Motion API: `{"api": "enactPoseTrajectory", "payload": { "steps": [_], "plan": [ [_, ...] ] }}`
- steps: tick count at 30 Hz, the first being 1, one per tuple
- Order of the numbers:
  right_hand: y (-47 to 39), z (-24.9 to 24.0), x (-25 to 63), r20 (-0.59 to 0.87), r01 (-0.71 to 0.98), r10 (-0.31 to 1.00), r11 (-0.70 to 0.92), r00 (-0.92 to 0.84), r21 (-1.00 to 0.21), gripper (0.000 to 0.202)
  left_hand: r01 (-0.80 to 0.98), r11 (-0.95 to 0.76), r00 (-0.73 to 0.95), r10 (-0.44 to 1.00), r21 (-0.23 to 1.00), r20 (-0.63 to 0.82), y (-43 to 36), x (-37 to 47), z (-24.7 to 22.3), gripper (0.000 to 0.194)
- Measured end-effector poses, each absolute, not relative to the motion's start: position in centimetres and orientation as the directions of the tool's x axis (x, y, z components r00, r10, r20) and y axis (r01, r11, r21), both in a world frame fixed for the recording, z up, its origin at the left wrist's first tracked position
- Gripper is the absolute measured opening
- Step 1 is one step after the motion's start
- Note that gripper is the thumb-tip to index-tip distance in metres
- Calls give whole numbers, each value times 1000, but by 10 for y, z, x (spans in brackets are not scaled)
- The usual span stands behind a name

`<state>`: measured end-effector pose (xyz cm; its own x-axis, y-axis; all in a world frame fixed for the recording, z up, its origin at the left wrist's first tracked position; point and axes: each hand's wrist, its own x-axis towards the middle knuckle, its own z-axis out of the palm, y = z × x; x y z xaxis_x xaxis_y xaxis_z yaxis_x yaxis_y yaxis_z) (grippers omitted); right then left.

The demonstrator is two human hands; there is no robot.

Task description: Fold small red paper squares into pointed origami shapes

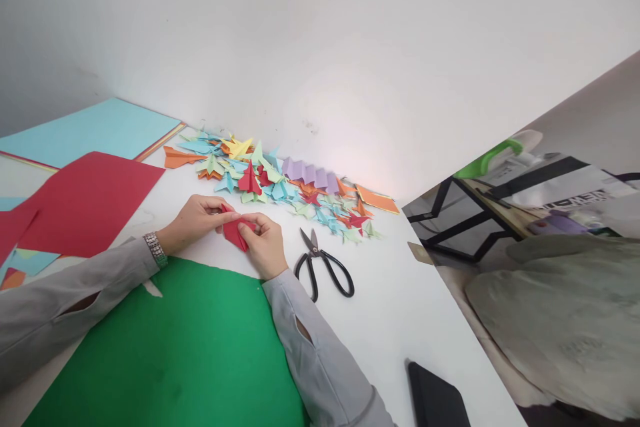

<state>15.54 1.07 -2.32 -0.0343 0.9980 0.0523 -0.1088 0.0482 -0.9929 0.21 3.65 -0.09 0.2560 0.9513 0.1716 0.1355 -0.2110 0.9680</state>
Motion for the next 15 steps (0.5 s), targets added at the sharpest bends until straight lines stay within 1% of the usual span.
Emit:
{"api": "enactPoseTrajectory", "payload": {
  "steps": [6,15],
  "plan": [
    [12,-25,155,90,-105,995,86,-33,-991,20,104,-226,259,946,968,194,35,1,4,22],
    [13,-28,157,105,-57,994,104,-19,-993,18,118,-234,272,942,965,195,36,1,4,21]
  ]
}}
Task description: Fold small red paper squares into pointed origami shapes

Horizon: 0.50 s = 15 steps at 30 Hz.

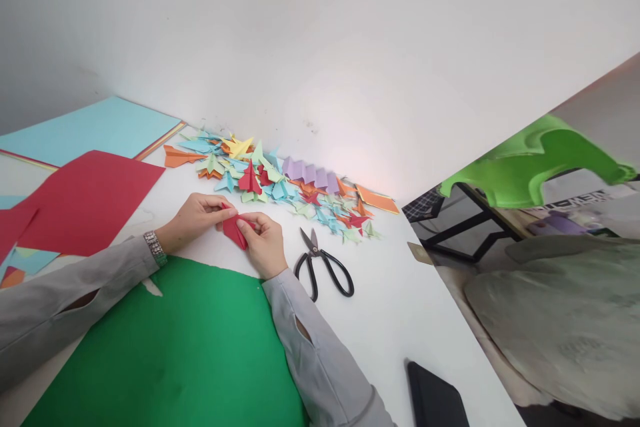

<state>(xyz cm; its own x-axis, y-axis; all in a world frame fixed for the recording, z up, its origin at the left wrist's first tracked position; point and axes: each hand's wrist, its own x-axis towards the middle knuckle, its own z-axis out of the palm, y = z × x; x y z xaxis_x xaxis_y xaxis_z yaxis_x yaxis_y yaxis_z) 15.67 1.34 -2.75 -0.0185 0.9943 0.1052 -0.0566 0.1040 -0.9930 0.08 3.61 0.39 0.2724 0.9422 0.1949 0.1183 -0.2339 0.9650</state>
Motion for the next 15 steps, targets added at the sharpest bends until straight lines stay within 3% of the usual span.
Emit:
{"api": "enactPoseTrajectory", "payload": {
  "steps": [10,15],
  "plan": [
    [14,-28,156,109,-74,994,109,1,-991,18,131,-193,281,948,972,150,35,1,5,27],
    [14,-27,156,92,-86,996,92,6,-992,20,137,-243,284,938,960,197,34,2,8,38]
  ]
}}
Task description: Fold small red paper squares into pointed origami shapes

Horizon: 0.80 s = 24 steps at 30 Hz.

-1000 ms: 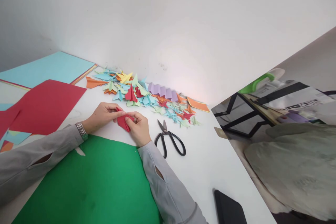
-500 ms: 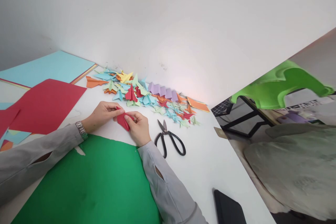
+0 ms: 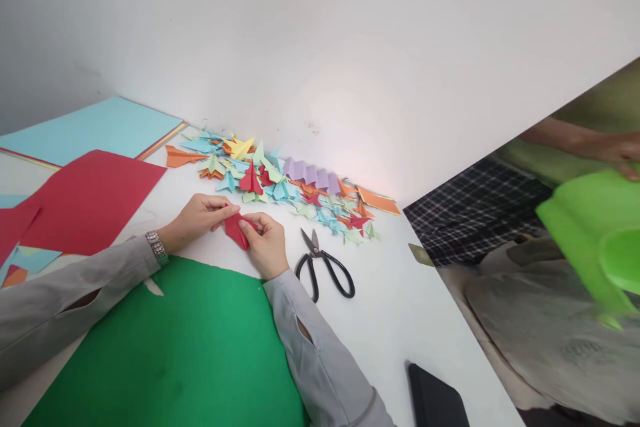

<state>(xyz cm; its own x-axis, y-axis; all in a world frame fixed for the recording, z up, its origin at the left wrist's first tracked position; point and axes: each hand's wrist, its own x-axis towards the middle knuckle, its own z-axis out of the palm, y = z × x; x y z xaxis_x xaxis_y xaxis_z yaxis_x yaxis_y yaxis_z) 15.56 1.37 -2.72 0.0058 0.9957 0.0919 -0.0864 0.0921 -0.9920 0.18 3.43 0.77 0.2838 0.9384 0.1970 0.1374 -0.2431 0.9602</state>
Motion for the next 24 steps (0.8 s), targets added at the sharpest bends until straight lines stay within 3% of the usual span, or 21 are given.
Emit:
{"api": "enactPoseTrajectory", "payload": {
  "steps": [12,24],
  "plan": [
    [15,-31,157,99,-66,995,99,-6,-993,28,137,-317,285,920,939,269,33,1,10,47],
    [14,-29,155,80,-109,997,79,-6,-991,27,46,-121,247,963,992,106,36,1,5,33]
  ]
}}
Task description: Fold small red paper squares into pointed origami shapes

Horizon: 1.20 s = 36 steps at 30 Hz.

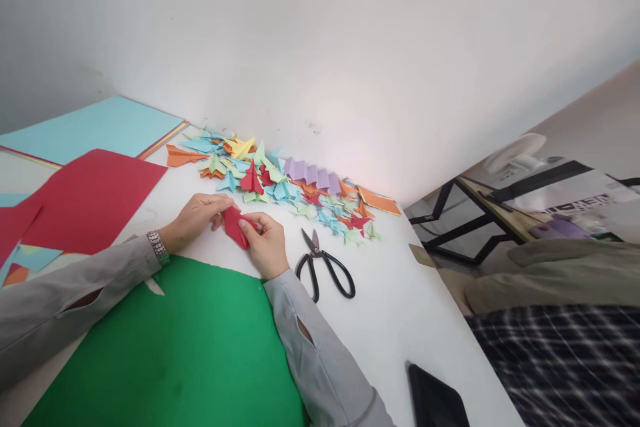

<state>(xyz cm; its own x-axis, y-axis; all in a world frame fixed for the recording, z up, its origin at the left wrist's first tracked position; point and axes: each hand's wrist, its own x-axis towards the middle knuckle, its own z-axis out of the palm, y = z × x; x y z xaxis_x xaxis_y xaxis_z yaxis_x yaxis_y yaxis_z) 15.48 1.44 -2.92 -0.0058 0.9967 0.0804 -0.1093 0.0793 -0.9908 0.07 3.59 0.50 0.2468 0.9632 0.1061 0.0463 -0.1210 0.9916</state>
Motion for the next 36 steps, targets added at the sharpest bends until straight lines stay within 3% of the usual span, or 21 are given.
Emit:
{"api": "enactPoseTrajectory", "payload": {
  "steps": [6,11,14,20,26,30,36],
  "plan": [
    [12,-24,155,73,-66,997,73,4,-995,27,-79,-35,219,974,996,51,42,-1,-5,50],
    [13,-28,155,86,-78,996,85,-10,-993,28,87,-180,237,959,980,155,36,1,4,39],
    [14,-30,155,81,-86,996,78,-25,-993,33,95,-246,252,943,964,216,33,2,9,47],
    [14,-29,155,56,-111,998,52,-30,-992,33,102,-234,247,948,967,203,35,1,6,45],
    [13,-28,156,92,-48,995,90,-26,-995,27,137,-311,288,921,940,263,38,1,-3,24],
    [13,-25,156,96,-53,995,96,1,-994,28,168,-344,274,917,924,291,38,1,-4,25],
    [13,-24,157,77,-138,994,86,72,-987,29,142,-273,354,912,952,209,38,2,-4,29]
  ]
}}
